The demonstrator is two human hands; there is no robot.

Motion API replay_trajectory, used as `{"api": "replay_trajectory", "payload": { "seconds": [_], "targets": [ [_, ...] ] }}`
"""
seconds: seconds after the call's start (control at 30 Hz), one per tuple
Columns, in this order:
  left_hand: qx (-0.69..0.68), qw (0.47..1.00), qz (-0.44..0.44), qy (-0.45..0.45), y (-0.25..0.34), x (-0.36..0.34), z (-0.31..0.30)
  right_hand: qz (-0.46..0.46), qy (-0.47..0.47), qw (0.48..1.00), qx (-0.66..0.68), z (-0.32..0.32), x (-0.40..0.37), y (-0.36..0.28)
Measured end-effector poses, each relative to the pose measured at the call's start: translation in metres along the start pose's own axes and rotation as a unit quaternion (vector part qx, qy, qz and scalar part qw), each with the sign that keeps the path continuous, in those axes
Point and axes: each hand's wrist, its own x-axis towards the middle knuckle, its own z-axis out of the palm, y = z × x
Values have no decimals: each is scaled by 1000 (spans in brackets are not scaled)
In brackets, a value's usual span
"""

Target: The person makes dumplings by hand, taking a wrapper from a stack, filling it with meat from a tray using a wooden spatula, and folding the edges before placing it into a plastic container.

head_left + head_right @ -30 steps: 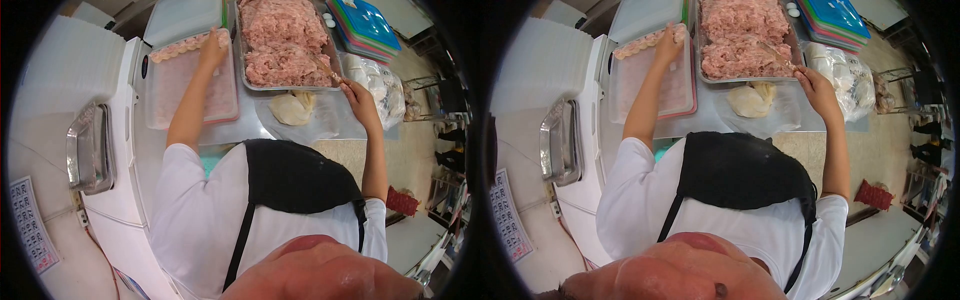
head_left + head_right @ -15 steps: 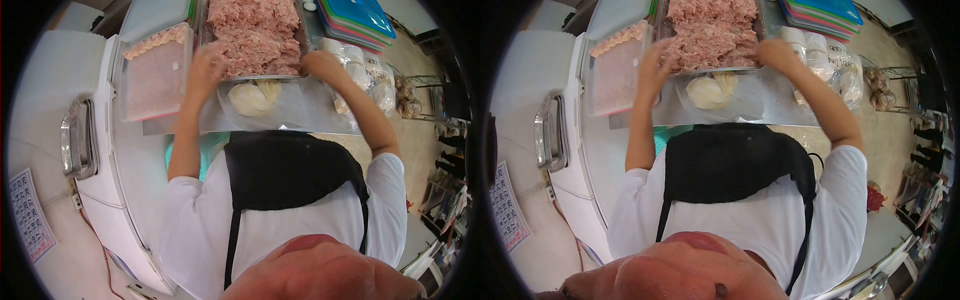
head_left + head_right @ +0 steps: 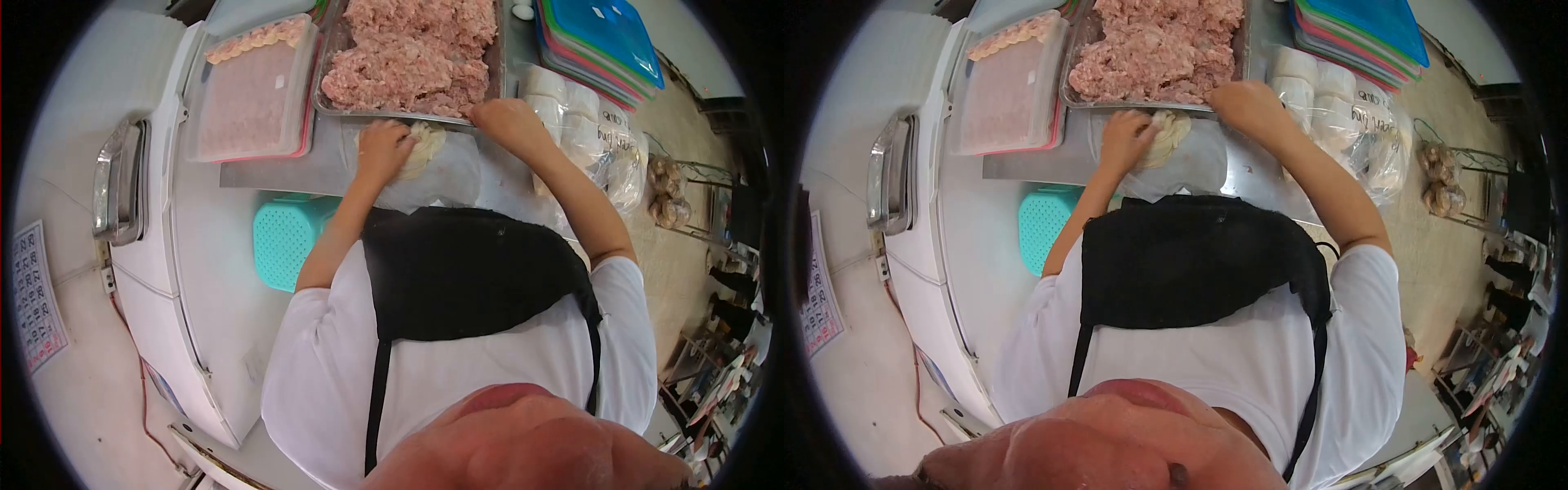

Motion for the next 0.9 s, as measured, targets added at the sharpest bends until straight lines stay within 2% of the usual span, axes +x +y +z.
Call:
{"api": "replay_trajectory", "payload": {
  "seconds": [0.03, 0.1, 0.13, 0.2, 0.3, 0.33, 0.4, 0.43, 0.5, 0.53, 0.6, 0.7, 0.73, 0.8, 0.83, 0.9],
  "targets": [
    [-64, 997, -10, 37, -5, -6, -5, 54, -45, 997, 23, -4, -2, -7],
    [-190, 975, -28, 111, -16, -17, -14, 72, -33, 984, 158, -1, -3, 10],
    [-169, 977, 1, 131, -13, -20, -25, 81, -26, 971, 224, -4, -1, 13],
    [-127, 975, 58, 172, -8, -23, -46, 71, -14, 991, 114, -26, 6, 19],
    [-56, 974, 183, 119, -9, -22, -52, 20, -30, 999, 3, -18, 15, 26],
    [-83, 975, 172, 111, -11, -21, -49, -3, -39, 999, -27, -9, 17, 26],
    [-136, 974, 153, 93, -20, -17, -41, -14, -14, 1000, -6, 16, 11, 10],
    [-223, 966, 96, 86, -29, -12, -36, -20, -2, 1000, 4, 19, 12, 3],
    [-391, 917, -25, 68, -40, -6, -31, 42, -25, 996, 68, 13, 14, 3],
    [-382, 922, -19, 53, -42, -5, -34, 74, -35, 992, 100, 8, 15, 2],
    [-366, 930, -6, 24, -43, -1, -40, 77, -22, 996, 44, -7, 24, 0],
    [-149, 977, 154, 2, -43, -5, -25, 48, -41, 997, -54, -12, 48, -10],
    [-122, 978, 170, 5, -45, -6, -20, 34, -51, 994, -90, -13, 57, -16],
    [-67, 976, 207, 9, -52, -9, -16, -1, -20, 999, -46, 16, 57, -33],
    [-110, 978, 176, 4, -55, -6, -21, -17, -2, 1000, -26, 22, 58, -42],
    [-200, 974, 110, -7, -62, -2, -29, 66, -9, 995, 71, 14, 52, -43]
  ]
}}
